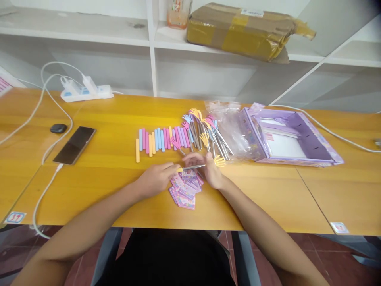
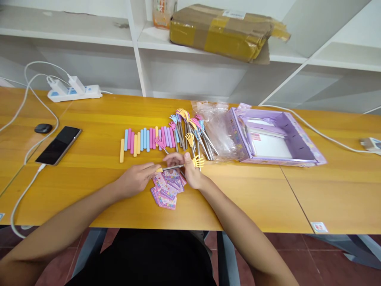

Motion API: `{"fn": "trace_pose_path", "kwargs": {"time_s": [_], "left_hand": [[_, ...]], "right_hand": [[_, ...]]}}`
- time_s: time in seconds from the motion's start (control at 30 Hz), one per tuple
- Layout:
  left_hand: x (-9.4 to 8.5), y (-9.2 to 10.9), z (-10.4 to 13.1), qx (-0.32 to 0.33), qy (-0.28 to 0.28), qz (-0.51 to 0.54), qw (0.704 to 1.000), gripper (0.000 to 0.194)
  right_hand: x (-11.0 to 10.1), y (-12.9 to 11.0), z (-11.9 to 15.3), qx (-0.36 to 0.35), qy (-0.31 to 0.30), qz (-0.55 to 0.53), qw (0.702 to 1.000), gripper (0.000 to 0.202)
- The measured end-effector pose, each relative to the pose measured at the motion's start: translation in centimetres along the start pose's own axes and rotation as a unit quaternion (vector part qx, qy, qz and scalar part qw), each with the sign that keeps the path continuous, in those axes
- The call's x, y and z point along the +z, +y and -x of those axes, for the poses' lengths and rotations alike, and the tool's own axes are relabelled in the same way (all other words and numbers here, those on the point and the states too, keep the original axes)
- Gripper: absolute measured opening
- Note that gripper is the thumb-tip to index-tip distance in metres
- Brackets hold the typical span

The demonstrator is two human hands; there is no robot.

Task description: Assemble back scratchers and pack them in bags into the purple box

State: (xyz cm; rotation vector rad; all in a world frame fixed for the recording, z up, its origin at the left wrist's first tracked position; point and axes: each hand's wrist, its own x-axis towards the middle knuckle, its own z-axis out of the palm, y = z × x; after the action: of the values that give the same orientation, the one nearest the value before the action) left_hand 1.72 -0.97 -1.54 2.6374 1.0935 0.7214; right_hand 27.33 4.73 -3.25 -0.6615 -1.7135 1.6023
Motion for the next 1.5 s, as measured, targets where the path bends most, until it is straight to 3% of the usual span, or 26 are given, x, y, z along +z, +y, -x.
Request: {"fn": "trace_pose_path", "kwargs": {"time_s": [0.43, 0.7, 0.97, 1.13, 1.2, 1.27, 1.3, 1.37, 1.43, 1.5], "left_hand": [[0.1, 0.7, -0.2, -0.006, 0.007, 0.006, 1.0, 0.027], [0.1, 0.8, 0.1, -0.014, -0.015, -0.017, 1.0, 0.031], [-0.6, 1.3, -0.3, -0.063, -0.026, 0.019, 0.998, 0.039], [-2.3, 1.4, -0.9, -0.125, -0.037, 0.11, 0.985, 0.043], [-3.1, 1.5, -1.2, -0.161, -0.032, 0.137, 0.977, 0.043], [-4.0, 1.7, -1.5, -0.189, -0.031, 0.143, 0.971, 0.044], [-4.5, 1.8, -1.6, -0.198, -0.038, 0.14, 0.969, 0.043], [-5.2, 2.3, -1.7, -0.204, -0.057, 0.125, 0.969, 0.039], [-5.6, 2.9, -1.6, -0.2, -0.074, 0.099, 0.972, 0.035], [-5.8, 3.5, -1.2, -0.18, -0.078, 0.05, 0.979, 0.033]], "right_hand": [[0.2, -0.3, 0.1, 0.003, -0.01, 0.044, 0.999, 0.088], [0.3, -0.5, 0.0, -0.041, -0.02, 0.064, 0.997, 0.081], [0.2, -2.3, -0.2, -0.06, 0.006, 0.046, 0.997, 0.073], [-1.4, -3.2, -1.0, -0.139, 0.067, 0.09, 0.984, 0.09], [-2.4, -3.6, -1.5, -0.196, 0.127, 0.142, 0.962, 0.098], [-3.5, -4.3, -1.7, -0.25, 0.178, 0.249, 0.919, 0.083], [-3.9, -4.8, -1.6, -0.276, 0.193, 0.326, 0.883, 0.065], [-4.3, -6.0, -1.1, -0.321, 0.19, 0.497, 0.783, 0.031], [-3.9, -7.4, -0.2, -0.355, 0.153, 0.62, 0.683, 0.024], [-2.9, -8.7, 0.9, -0.377, 0.106, 0.673, 0.627, 0.026]]}}
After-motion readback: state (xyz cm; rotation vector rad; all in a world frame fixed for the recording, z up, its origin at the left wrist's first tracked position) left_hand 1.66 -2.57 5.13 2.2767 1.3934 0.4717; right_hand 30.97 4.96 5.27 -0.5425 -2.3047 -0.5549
